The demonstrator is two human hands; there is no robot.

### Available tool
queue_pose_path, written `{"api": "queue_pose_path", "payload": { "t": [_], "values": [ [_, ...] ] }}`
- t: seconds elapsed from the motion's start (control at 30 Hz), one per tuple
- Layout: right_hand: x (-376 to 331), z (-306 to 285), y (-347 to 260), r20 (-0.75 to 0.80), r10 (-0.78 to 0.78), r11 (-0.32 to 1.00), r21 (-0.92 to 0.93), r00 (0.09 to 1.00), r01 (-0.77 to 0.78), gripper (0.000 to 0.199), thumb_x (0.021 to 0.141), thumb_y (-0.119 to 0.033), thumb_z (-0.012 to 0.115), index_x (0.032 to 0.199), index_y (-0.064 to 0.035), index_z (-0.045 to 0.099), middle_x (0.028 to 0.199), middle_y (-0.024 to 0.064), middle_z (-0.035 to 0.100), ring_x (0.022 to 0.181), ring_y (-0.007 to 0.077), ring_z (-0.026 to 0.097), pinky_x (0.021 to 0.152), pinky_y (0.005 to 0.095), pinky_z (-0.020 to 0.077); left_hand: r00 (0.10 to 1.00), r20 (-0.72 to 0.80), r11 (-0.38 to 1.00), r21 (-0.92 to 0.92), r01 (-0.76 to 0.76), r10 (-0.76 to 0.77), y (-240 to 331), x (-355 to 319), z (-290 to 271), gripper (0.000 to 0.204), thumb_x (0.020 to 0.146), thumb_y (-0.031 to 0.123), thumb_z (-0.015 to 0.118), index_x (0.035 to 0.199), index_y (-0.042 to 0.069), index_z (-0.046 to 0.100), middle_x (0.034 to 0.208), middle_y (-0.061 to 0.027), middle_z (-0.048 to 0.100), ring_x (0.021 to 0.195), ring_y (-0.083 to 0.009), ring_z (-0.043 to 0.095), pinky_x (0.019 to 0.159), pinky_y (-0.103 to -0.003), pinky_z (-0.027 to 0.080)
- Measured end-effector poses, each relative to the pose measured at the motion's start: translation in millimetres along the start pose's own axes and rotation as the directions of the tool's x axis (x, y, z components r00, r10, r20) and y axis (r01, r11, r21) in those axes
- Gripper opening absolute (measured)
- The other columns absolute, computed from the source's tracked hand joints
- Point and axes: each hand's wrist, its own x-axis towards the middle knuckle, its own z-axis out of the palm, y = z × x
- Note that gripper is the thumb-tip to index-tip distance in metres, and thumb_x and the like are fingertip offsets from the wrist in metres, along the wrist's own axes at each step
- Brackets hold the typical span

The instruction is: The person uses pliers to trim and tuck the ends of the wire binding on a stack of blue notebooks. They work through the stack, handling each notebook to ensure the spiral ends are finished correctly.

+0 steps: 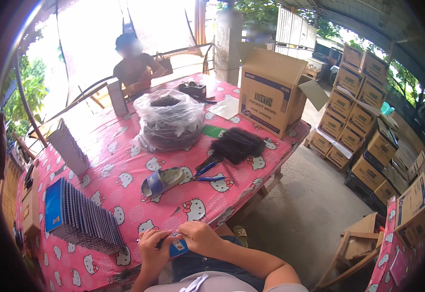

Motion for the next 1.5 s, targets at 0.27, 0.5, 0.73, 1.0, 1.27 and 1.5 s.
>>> {"api": "queue_pose_path", "payload": {
  "t": [0.27, 0.5, 0.73, 1.0, 1.27, 1.5],
  "values": [
    [74, -25, -53, 0.098, -0.611, 0.787, -0.037, 0.786, 0.616, 0.026, 0.083, -0.005, 0.061, 0.109, -0.0050, 0.061, 0.111, 0.0143, 0.060, 0.101, 0.0297, 0.060, 0.083, 0.0372, 0.0478, 0.902, 0.196, 0.499, -0.779, 0.381, -0.384, -1, -9, -53, 0.027, 0.082, 0.010, 0.069, 0.104, -0.003, 0.059, 0.084, -0.0065, 0.064, 0.081, -0.0123, 0.062, 0.072, -0.023, 0.049],
    [176, 27, -95, 0.183, -0.605, 0.601, 0.743, 0.775, 0.294, 0.031, 0.084, -0.001, 0.064, 0.113, -0.0045, 0.056, 0.102, 0.0069, 0.060, 0.091, 0.0198, 0.063, 0.077, 0.0310, 0.0523, 0.440, -0.877, 0.981, 0.186, -0.062, 0.195, -22, -51, -152, 0.045, 0.096, 0.033, 0.045, 0.122, -0.004, 0.044, 0.126, -0.0212, 0.045, 0.108, -0.0280, 0.054, 0.088, -0.038, 0.046],
    [291, 139, -126, 0.077, -0.396, 0.873, 0.340, 0.915, 0.349, 0.035, 0.078, -0.029, 0.071, 0.098, -0.0011, 0.065, 0.083, 0.0109, 0.067, 0.078, 0.0217, 0.064, 0.066, 0.0312, 0.0511, 0.509, -0.854, 0.992, -0.071, 0.103, -0.114, -110, 5, -197, 0.076, 0.093, 0.063, 0.029, 0.126, -0.003, 0.046, 0.133, -0.0169, 0.046, 0.112, -0.0248, 0.052, 0.097, -0.037, 0.039],
    [287, 181, -108, -0.032, -0.366, 0.794, 0.511, 0.930, 0.330, 0.026, 0.079, -0.014, 0.047, 0.093, 0.0045, 0.059, 0.094, 0.0160, 0.058, 0.093, 0.0256, 0.056, 0.086, 0.0350, 0.0433, 0.414, -0.871, 0.934, -0.126, 0.335, -0.266, -93, 36, -192, 0.032, 0.093, 0.030, 0.058, 0.102, 0.000, 0.063, 0.090, -0.0050, 0.060, 0.087, -0.0149, 0.056, 0.079, -0.030, 0.045],
    [218, 76, 70, 0.175, -0.044, 0.903, -0.414, 0.984, 0.114, 0.089, 0.062, -0.035, 0.082, 0.132, -0.0021, 0.040, 0.135, 0.0273, 0.034, 0.123, 0.0412, 0.040, 0.102, 0.0457, 0.0365, 0.683, -0.706, 0.941, 0.068, 0.332, -0.190, -171, 25, -151, 0.030, 0.092, 0.023, 0.057, 0.114, 0.002, 0.056, 0.100, -0.0022, 0.056, 0.094, -0.0132, 0.052, 0.079, -0.028, 0.042],
    [152, 65, 166, 0.151, 0.145, 0.792, -0.611, 0.978, -0.023, 0.057, 0.065, -0.029, 0.078, 0.113, -0.0067, 0.058, 0.124, 0.0149, 0.050, 0.118, 0.0318, 0.045, 0.093, 0.0481, 0.0404, 0.869, -0.452, 0.975, -0.009, 0.222, -0.202, -151, 24, -74, 0.032, 0.091, 0.021, 0.058, 0.117, 0.002, 0.053, 0.105, -0.0035, 0.053, 0.098, -0.0143, 0.050, 0.082, -0.029, 0.040]
  ]
}}
